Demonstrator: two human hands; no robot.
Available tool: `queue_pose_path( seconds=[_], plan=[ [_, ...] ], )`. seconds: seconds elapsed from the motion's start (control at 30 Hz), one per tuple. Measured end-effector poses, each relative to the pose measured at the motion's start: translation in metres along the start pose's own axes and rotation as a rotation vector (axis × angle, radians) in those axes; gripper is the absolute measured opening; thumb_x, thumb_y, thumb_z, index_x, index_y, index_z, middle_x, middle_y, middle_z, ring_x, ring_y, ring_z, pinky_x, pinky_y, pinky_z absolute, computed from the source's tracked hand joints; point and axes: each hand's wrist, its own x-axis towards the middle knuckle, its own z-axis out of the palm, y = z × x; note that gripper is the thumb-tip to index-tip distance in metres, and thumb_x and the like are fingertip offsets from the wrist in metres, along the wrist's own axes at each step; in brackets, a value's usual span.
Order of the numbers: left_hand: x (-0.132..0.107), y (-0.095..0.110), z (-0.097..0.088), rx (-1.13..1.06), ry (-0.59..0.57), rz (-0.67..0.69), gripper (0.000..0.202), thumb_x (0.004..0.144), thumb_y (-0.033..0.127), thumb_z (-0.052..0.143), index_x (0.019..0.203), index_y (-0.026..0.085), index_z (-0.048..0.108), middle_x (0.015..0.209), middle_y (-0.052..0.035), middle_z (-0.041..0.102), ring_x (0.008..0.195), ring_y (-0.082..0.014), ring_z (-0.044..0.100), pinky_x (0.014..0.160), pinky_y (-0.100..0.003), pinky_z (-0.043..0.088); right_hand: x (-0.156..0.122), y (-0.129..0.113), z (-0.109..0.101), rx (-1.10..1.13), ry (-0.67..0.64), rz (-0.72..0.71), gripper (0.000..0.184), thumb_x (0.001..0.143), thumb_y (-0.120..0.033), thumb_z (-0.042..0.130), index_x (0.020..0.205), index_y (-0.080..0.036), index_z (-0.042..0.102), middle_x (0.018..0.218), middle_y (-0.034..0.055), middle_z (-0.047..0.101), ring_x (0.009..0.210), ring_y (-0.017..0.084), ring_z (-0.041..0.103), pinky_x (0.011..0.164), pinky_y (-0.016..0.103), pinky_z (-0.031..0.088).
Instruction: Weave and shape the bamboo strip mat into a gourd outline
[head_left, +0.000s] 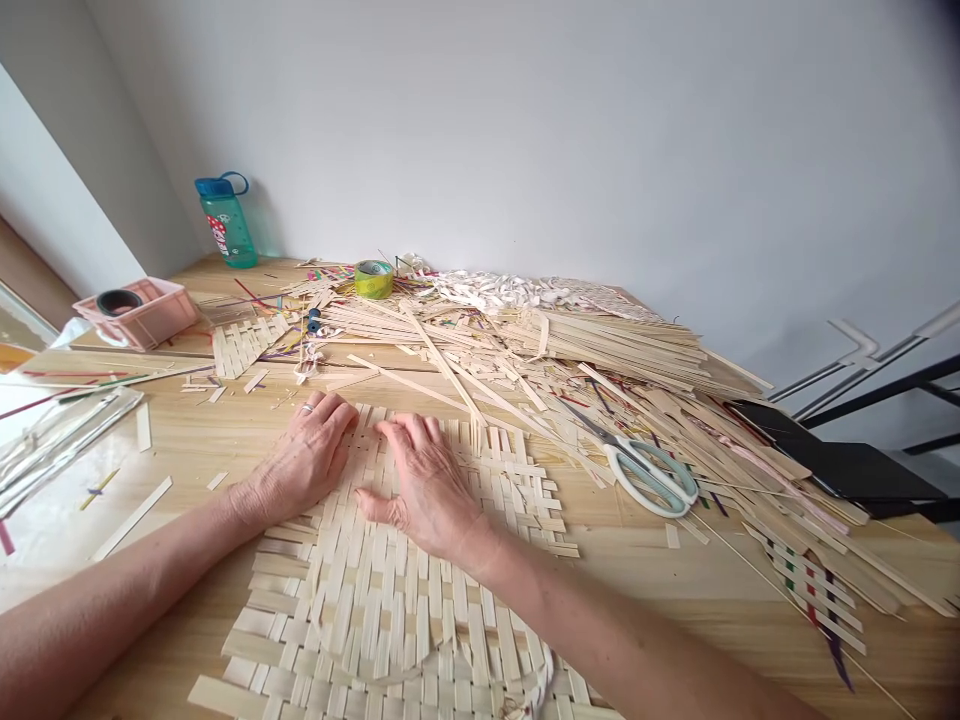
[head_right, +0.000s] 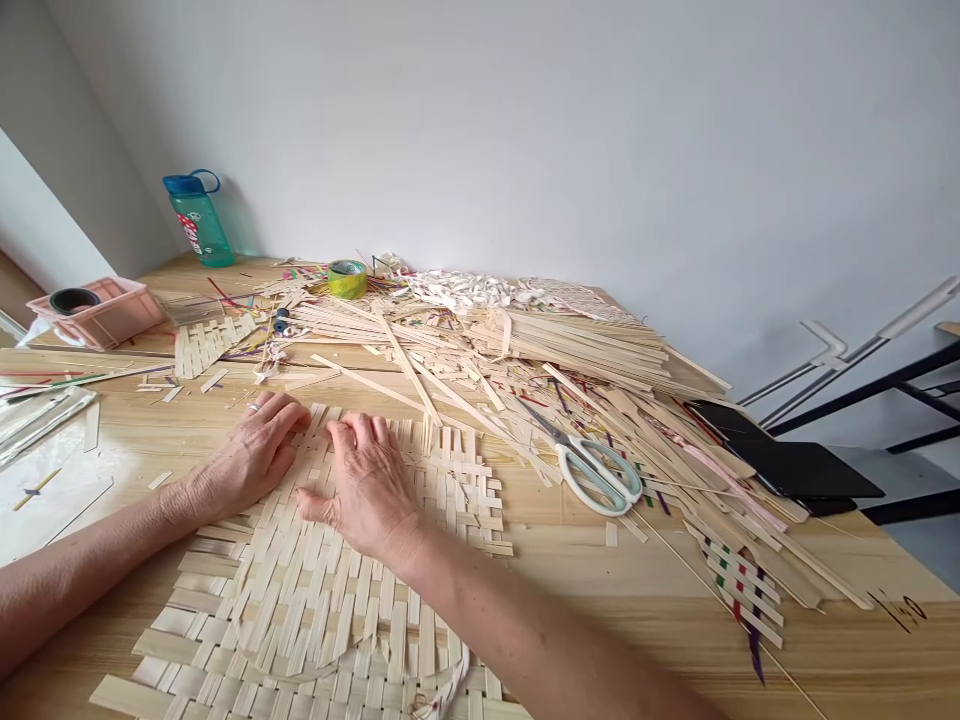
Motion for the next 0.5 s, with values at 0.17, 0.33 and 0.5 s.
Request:
queue_pose_path(
  seconds=[0.17,0.33,0.5],
  plan=[
    [0.0015,0.0006,0.0004,-0.007,0.005,0.015,0.025,0.074,0.002,0.045,0.091,0.020,0.048,0.091,-0.0069,0.054,0.085,-0.0259,0.045,0.078,-0.040,0.043,0.0001,-0.0001,0.0004,-0.003,-0.003,0.010,0.071,0.078,-0.047,0.082,0.132,-0.008,0.057,0.127,0.0155,0.055,0.114,0.033,0.048,0.103,0.047,0.044],
    [0.0014,0.0024,0.0004,-0.019,0.007,-0.005,0.024,0.076,0.002,0.043,0.089,0.022,0.046,0.089,-0.0063,0.055,0.084,-0.0259,0.046,0.076,-0.039,0.043,0.0007,-0.0004,-0.0013,-0.022,-0.006,0.005,0.067,0.078,-0.045,0.082,0.129,-0.010,0.058,0.122,0.0142,0.057,0.109,0.032,0.049,0.101,0.048,0.044],
    [-0.0008,0.0034,-0.0019,-0.031,0.006,-0.098,0.022,0.079,0.011,0.043,0.097,0.020,0.051,0.095,-0.0085,0.058,0.090,-0.0279,0.050,0.083,-0.043,0.045,0.0000,-0.0003,-0.0009,-0.010,0.008,0.003,0.060,0.078,-0.044,0.081,0.125,-0.015,0.059,0.121,0.0126,0.057,0.108,0.032,0.050,0.098,0.048,0.044]
  ],
)
